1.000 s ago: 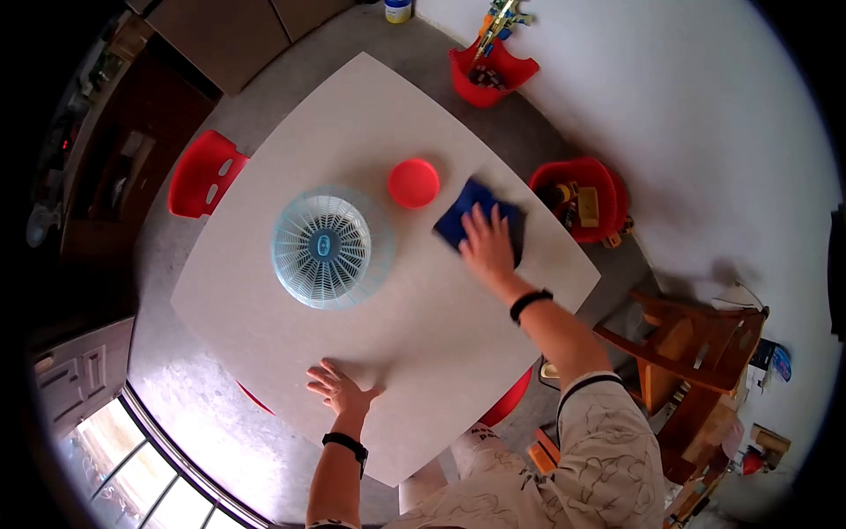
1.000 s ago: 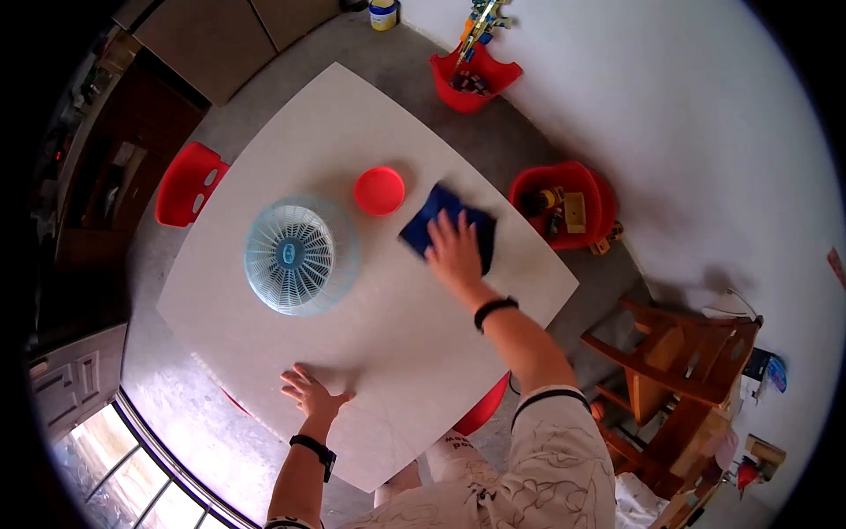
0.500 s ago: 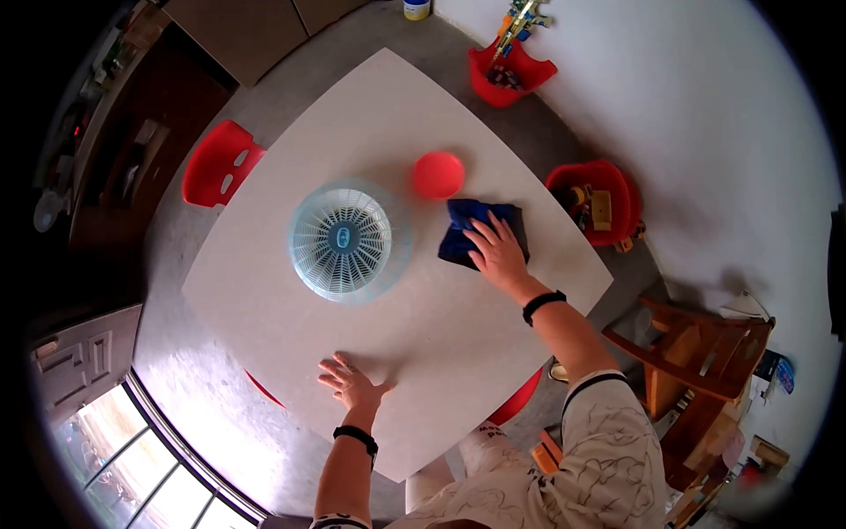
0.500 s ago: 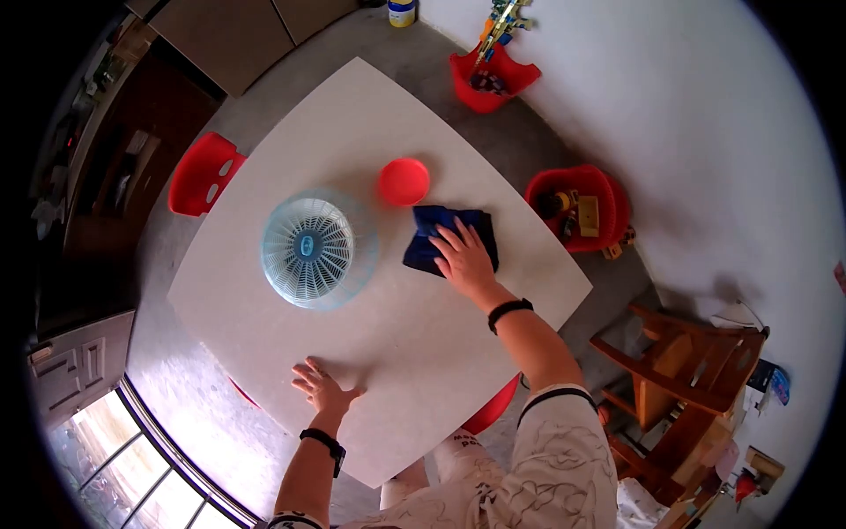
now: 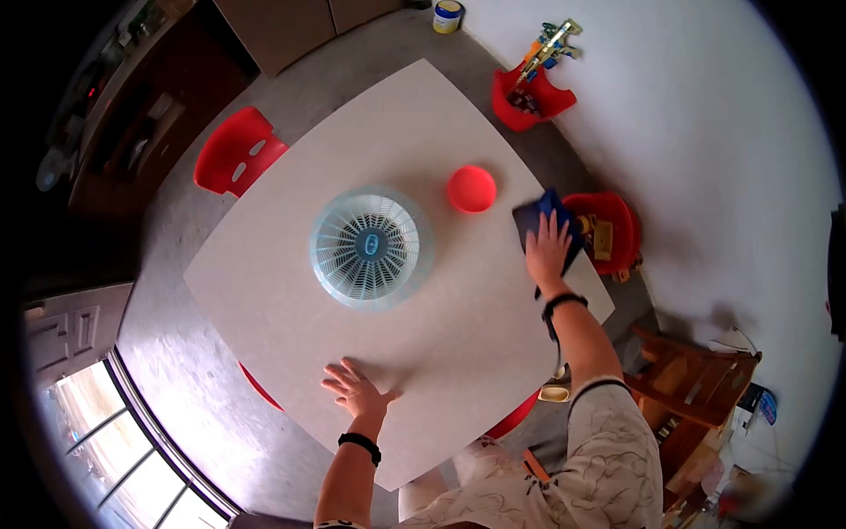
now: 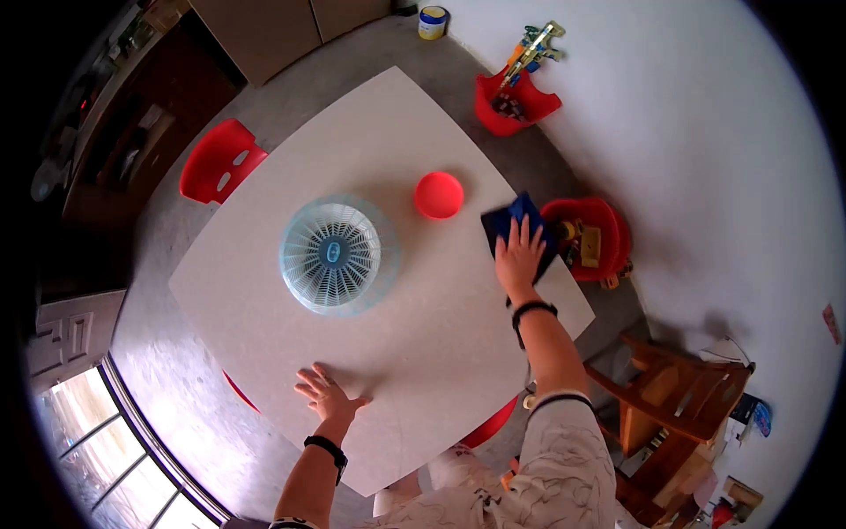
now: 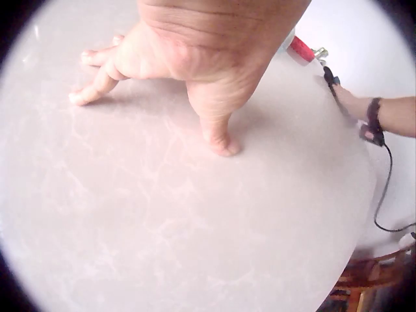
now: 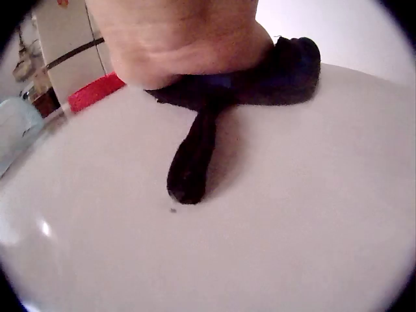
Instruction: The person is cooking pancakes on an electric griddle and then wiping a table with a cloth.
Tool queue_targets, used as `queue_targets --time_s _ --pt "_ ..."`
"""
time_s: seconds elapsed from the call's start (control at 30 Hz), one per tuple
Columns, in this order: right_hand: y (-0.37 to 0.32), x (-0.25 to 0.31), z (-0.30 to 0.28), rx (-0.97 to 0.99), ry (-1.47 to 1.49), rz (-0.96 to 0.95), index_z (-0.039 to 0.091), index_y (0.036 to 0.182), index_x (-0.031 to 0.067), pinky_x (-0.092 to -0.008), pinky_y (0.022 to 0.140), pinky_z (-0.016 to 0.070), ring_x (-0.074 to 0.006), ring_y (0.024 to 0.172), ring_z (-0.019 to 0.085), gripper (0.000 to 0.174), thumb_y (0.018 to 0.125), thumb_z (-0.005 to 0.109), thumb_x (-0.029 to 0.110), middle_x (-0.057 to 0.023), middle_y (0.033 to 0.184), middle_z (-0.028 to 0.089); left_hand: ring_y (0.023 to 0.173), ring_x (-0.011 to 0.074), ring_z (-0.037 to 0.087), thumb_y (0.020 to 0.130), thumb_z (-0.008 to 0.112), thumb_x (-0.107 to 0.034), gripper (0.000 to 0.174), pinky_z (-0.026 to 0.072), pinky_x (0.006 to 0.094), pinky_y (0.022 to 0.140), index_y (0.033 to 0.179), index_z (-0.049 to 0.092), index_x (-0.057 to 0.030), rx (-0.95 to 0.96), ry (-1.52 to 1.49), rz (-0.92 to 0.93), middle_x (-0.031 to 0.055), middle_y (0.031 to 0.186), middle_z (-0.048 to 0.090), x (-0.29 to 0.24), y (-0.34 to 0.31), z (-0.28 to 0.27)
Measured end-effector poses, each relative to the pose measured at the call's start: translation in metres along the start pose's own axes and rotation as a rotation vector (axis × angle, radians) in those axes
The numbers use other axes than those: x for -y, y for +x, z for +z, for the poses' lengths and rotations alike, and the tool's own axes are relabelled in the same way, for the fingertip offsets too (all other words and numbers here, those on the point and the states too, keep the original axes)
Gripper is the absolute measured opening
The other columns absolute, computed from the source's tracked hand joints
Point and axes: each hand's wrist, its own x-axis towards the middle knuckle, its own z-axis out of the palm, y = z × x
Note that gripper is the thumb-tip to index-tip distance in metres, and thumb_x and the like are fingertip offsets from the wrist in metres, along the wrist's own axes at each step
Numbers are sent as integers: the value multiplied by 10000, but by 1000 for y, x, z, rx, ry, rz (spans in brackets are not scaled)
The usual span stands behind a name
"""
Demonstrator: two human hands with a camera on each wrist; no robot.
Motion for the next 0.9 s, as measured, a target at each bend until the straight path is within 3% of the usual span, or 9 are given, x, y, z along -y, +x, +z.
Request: queue_targets --time_s 0.13,0.33,0.5,0.57,0.7,0.73,0.77,0.83,0.9 --pt "37 35 7 -62 10 59 390 1329 104 -559 1030 221 -429 1288 255 502 886 436 335 -122 1438 273 1302 519 48 480 795 -584 1371 404 519 941 1412 -41 -25 8 13 5 280 1434 -54 -2 -1 1" --pt "-57 42 -6 -58 9 -117 434 1287 64 -546 1019 247 -425 1271 284 497 858 482 310 -156 1401 318 1299 524 52 483 796 -581 1357 387 528 950 1416 -21 -28 17 20 16 281 1435 -46 -2 -1 -6" --pt "-199 76 -34 368 85 -662 482 1254 102 -605 975 265 -491 1184 323 524 776 597 284 -161 1337 370 1299 528 44 458 827 -540 1377 366 553 954 1414 -18 -22 10 -53 10 286 1435 -52 2 1 0" --pt "-234 93 -42 491 283 -992 481 1264 144 -560 1018 237 -385 1290 260 494 804 586 288 -81 1398 332 1307 517 35 448 838 -518 1380 365 556 953 1415 -14 -26 -26 -53 21 277 1441 -65 3 1 4" --pt "-205 133 -43 544 377 -1117 495 1253 150 -508 1053 207 -320 1325 237 482 799 601 275 -56 1414 320 1313 509 26 441 843 -508 1386 366 554 953 1416 -18 -28 -46 -28 6 269 1446 -72 1 2 9" --pt "-184 137 -46 683 476 -1166 524 1219 137 -529 1055 187 -325 1338 199 481 772 634 277 -50 1428 297 1312 512 34 457 819 -545 1367 369 542 953 1423 -10 -47 -36 5 -4 273 1447 -59 1 1 5" --pt "-179 141 -56 572 472 -1173 553 1183 133 -467 1029 293 -289 1268 354 467 747 656 267 -53 1349 424 1311 515 43 473 794 -582 1348 373 530 954 1429 -3 -66 -24 37 -12 277 1448 -46 1 0 3" --pt "-160 129 -40 449 881 -1057 586 1103 135 -384 836 467 -251 989 577 379 742 655 227 -59 1075 608 1312 513 43 472 799 -575 1351 368 531 958 1430 -11 -73 -5 43 -15 272 1450 -52 1 0 -3" --pt "-114 121 -53 211 661 -790 587 1045 127 -381 665 470 -258 780 582 309 747 639 190 -58 868 601 1313 511 44 471 803 -568 1354 362 533 962 1430 -18 -79 28 43 -6 266 1452 -58 0 1 1"
